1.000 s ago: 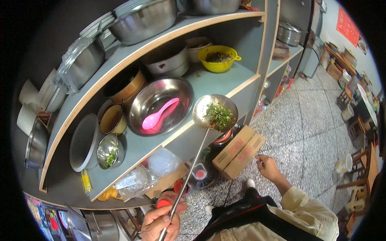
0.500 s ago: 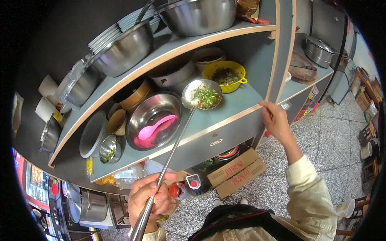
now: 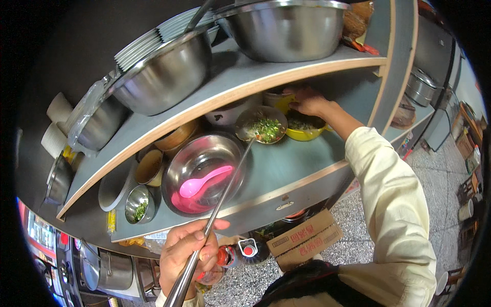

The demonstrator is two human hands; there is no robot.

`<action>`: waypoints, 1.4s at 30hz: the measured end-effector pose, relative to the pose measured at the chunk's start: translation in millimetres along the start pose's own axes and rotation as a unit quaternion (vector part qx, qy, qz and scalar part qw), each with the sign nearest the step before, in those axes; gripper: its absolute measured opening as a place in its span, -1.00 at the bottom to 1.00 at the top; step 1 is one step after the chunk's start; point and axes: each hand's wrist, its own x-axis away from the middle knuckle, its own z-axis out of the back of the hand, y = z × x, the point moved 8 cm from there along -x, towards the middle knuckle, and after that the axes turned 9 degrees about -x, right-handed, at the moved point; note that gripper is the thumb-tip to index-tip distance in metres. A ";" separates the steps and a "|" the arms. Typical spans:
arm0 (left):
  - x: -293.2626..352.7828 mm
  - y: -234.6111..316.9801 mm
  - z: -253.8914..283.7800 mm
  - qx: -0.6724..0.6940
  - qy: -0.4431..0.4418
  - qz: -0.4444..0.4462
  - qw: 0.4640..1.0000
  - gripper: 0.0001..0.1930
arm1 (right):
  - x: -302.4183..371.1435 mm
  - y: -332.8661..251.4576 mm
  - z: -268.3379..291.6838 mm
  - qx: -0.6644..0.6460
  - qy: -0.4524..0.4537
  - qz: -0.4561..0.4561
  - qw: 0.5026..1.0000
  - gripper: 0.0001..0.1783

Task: The person stir-fries rice in a wok using a ladle, then adds seasonings and chopped green onions from nearby containers. The person continues to stir-fry the rice over heat, occasionally lifting and tossing the contents of the wok.

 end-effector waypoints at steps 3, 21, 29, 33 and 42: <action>-0.1 0.4 -9.3 -0.005 0.054 0.017 0.998 -0.53 | -28.0 -10.2 1.4 0.136 0.017 0.054 0.989 -0.32; -61.6 3.5 -84.7 -0.030 0.118 -0.012 0.993 -0.51 | -56.4 31.1 -0.7 -0.026 -0.056 0.105 0.993 -0.53; -103.3 3.3 -90.7 0.007 0.046 0.010 0.999 -0.59 | -60.3 56.6 34.0 -0.186 0.113 0.069 0.973 -0.59; -122.5 0.0 -87.0 0.068 0.036 0.016 0.997 -0.60 | -53.8 73.3 54.1 -0.308 0.246 0.029 0.918 -0.62; -158.2 6.1 -85.0 0.080 -0.056 0.000 0.995 -0.61 | -9.4 101.4 70.9 -0.538 0.398 -0.022 0.743 -0.67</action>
